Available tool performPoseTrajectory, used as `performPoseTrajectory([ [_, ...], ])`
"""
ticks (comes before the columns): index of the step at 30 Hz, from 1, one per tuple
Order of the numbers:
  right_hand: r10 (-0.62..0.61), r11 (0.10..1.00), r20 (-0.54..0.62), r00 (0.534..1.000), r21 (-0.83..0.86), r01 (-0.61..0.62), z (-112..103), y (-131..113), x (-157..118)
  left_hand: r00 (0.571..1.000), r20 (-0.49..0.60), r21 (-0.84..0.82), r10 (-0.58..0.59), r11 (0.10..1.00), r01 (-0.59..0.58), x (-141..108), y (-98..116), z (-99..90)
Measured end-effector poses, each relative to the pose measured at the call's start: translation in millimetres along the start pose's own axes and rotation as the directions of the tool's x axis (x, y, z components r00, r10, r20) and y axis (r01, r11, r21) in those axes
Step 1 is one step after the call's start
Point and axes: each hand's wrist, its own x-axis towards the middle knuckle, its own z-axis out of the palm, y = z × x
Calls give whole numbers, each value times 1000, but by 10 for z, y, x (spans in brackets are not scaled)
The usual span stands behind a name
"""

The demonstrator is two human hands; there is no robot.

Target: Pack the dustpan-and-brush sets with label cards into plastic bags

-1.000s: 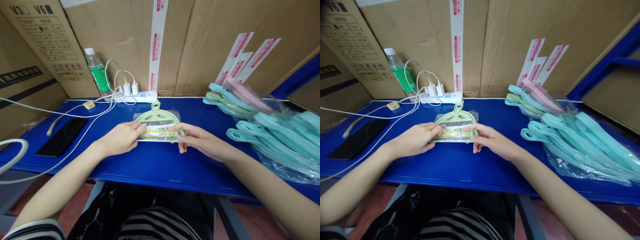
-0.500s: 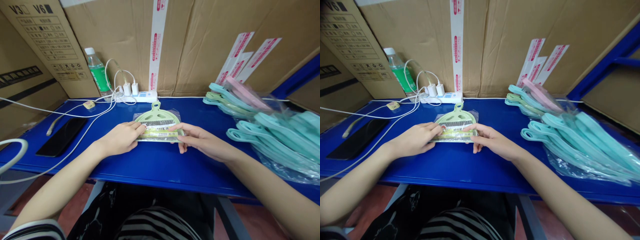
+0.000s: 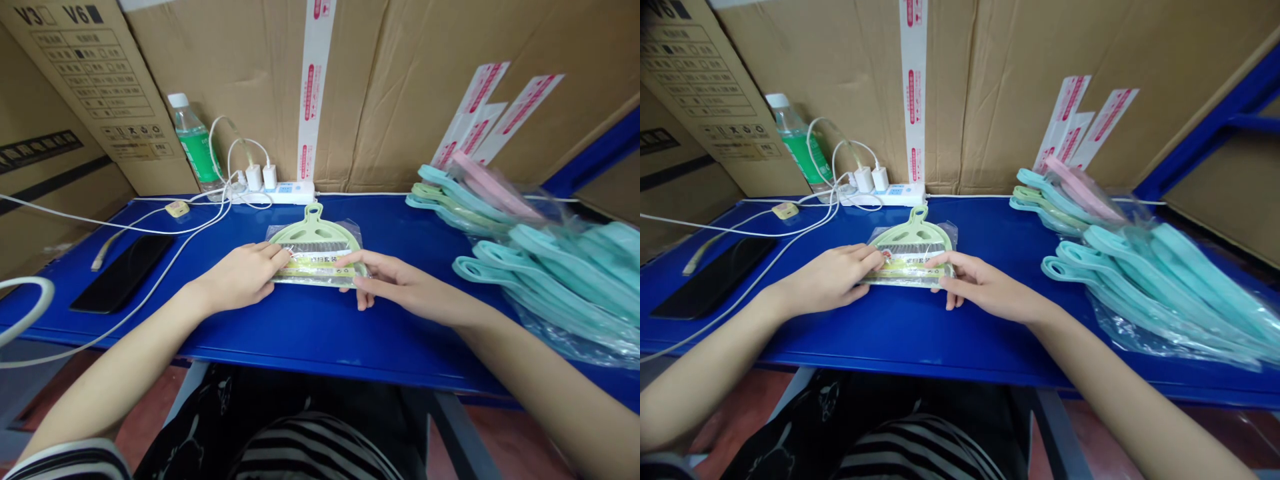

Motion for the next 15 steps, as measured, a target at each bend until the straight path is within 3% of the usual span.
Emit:
performPoseTrajectory([
  [15, 25, 995, 36, 999, -100, -22, -2, 13, -30, 999, 32, 35, -17, 999, 16, 5, 18, -12],
])
